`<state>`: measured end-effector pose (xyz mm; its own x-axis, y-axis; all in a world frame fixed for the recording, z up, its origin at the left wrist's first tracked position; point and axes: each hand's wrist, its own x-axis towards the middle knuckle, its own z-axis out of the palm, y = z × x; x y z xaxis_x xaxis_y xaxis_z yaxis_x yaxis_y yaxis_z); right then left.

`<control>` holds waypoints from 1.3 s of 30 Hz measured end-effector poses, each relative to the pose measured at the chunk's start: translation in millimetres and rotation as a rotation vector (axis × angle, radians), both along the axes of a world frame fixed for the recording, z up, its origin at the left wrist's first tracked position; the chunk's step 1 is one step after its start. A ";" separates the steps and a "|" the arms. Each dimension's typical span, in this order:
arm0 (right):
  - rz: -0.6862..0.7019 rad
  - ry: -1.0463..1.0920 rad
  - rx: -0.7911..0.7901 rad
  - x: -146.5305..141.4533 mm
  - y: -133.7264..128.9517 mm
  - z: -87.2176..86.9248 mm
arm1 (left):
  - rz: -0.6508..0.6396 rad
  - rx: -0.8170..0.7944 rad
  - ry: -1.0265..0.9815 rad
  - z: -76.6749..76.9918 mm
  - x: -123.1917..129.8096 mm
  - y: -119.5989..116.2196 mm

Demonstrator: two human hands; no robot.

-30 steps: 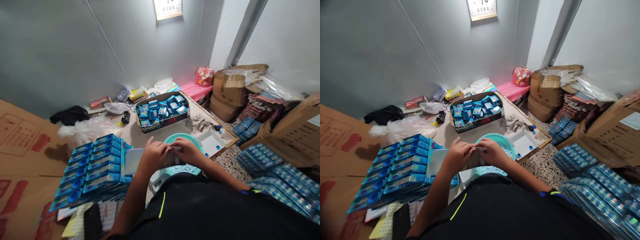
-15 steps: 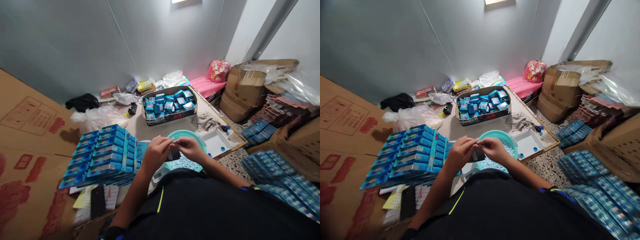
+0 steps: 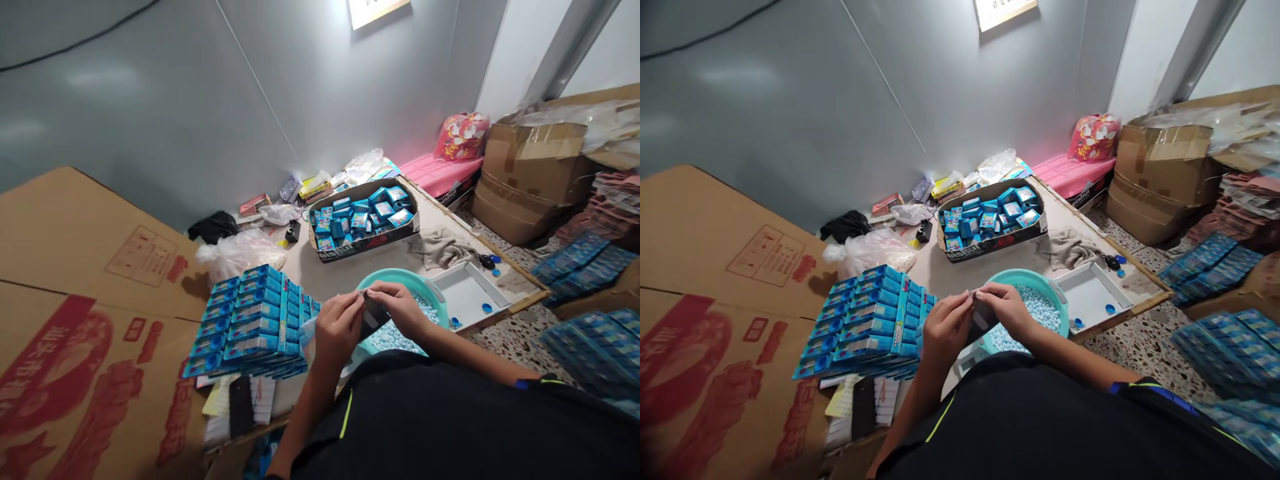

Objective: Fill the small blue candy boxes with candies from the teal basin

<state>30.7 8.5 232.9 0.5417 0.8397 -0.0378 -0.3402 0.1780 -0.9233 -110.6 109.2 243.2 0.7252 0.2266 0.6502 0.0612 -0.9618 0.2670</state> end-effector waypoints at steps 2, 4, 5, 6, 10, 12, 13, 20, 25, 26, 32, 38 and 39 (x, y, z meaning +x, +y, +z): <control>0.000 0.025 0.006 -2.8 2.4 -0.3 | 0.078 -0.078 0.000 -1.6 -1.5 -4.0; -0.007 0.001 0.021 -4.7 4.1 0.0 | 0.136 -0.189 0.029 -1.1 -2.7 -6.7; -0.013 -0.023 0.029 -5.4 4.7 0.4 | 0.145 -0.245 0.040 -0.4 -3.1 -7.4; -0.019 -0.050 0.037 -6.1 5.0 0.8 | 0.144 -0.298 0.038 0.4 -3.4 -7.9; -0.032 -0.140 0.067 -9.1 3.8 1.2 | 0.150 -0.492 -0.041 4.4 -2.4 -10.1; -0.041 -0.187 0.069 -10.9 2.1 0.0 | 0.179 -0.591 -0.046 7.4 -1.4 -12.9; -0.044 -0.212 0.064 -11.9 1.2 -0.9 | 0.195 -0.641 -0.035 9.2 -1.0 -14.6; -0.049 -0.220 0.003 -15.6 -0.7 -6.8 | 0.268 -0.532 0.122 21.2 -3.1 -16.2; -0.049 -0.218 -0.016 -14.4 0.6 -8.2 | 0.226 -0.272 0.192 23.9 -5.7 -9.3; -0.047 -0.211 -0.013 -14.2 1.0 -8.4 | 0.222 -0.235 0.194 23.4 -6.1 -9.3; -0.082 -0.077 -0.005 -16.9 4.0 -9.0 | 0.199 -0.151 0.193 15.2 -8.4 -14.0; -0.085 0.063 0.008 -19.6 4.1 -5.8 | 0.146 -0.019 0.092 5.3 -10.2 -15.3; -0.080 0.094 0.008 -19.6 4.1 -5.7 | 0.144 -0.002 0.083 3.9 -10.5 -16.0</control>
